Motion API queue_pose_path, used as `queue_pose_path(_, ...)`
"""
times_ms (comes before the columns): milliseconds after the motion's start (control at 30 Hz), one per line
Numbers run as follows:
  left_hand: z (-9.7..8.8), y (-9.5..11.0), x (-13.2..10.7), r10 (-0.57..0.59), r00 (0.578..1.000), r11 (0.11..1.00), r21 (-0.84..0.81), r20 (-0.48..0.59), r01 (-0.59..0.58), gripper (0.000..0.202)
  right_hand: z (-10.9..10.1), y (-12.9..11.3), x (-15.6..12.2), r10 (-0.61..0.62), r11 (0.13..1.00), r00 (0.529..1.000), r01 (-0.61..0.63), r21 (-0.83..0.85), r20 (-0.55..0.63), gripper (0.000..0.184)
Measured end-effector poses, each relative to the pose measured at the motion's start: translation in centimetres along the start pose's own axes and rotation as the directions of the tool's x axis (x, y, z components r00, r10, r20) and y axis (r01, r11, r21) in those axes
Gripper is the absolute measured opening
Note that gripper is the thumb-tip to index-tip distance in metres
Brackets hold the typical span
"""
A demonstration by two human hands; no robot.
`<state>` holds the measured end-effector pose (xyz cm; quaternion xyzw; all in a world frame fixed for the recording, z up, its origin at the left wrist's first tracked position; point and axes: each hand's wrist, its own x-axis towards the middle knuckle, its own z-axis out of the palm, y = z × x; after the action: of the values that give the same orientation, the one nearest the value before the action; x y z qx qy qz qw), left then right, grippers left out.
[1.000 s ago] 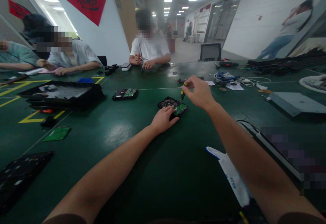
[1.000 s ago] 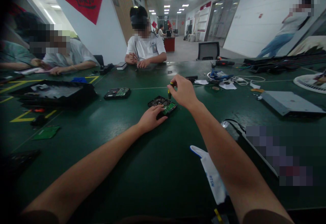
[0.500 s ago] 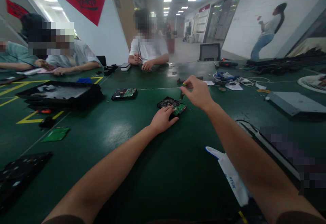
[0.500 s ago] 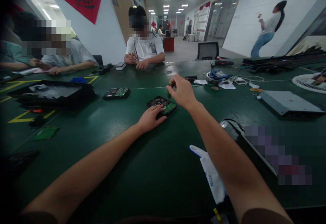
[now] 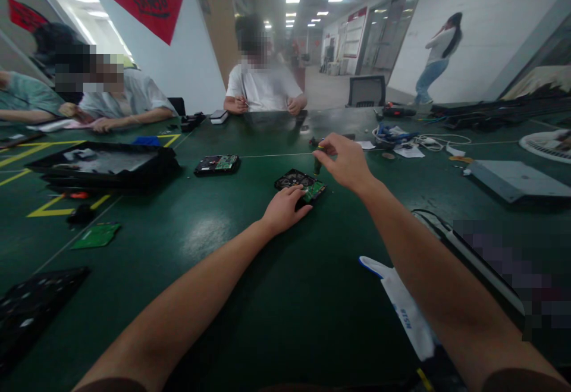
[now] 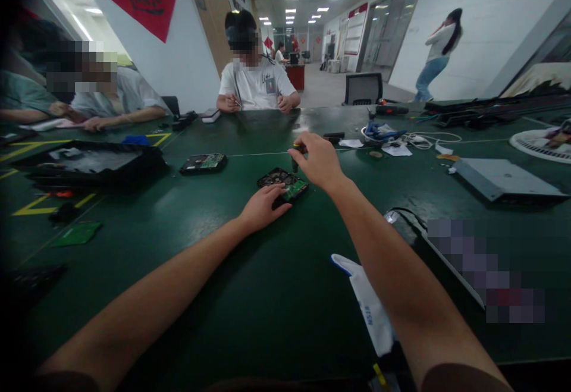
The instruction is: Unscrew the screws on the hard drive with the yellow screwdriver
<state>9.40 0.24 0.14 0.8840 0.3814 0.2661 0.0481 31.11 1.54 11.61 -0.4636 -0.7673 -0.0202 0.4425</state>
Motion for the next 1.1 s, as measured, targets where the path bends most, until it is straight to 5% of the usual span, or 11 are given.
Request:
queue_pose_path(567,-0.15,0.06,0.02,-0.004,1.000,1.000,0.010,0.013,0.004,0.048,-0.08,-0.27,0.00,-0.038,0.999,0.999,0.038,-0.027,0.009,0.009)
queue_pose_path(1100,-0.17,0.11,0.00,-0.003,1.000,1.000,0.004,0.013,0.003,0.047,-0.06,-0.34,-0.09,0.045,0.999,0.999,-0.045,-0.024,-0.023,0.014)
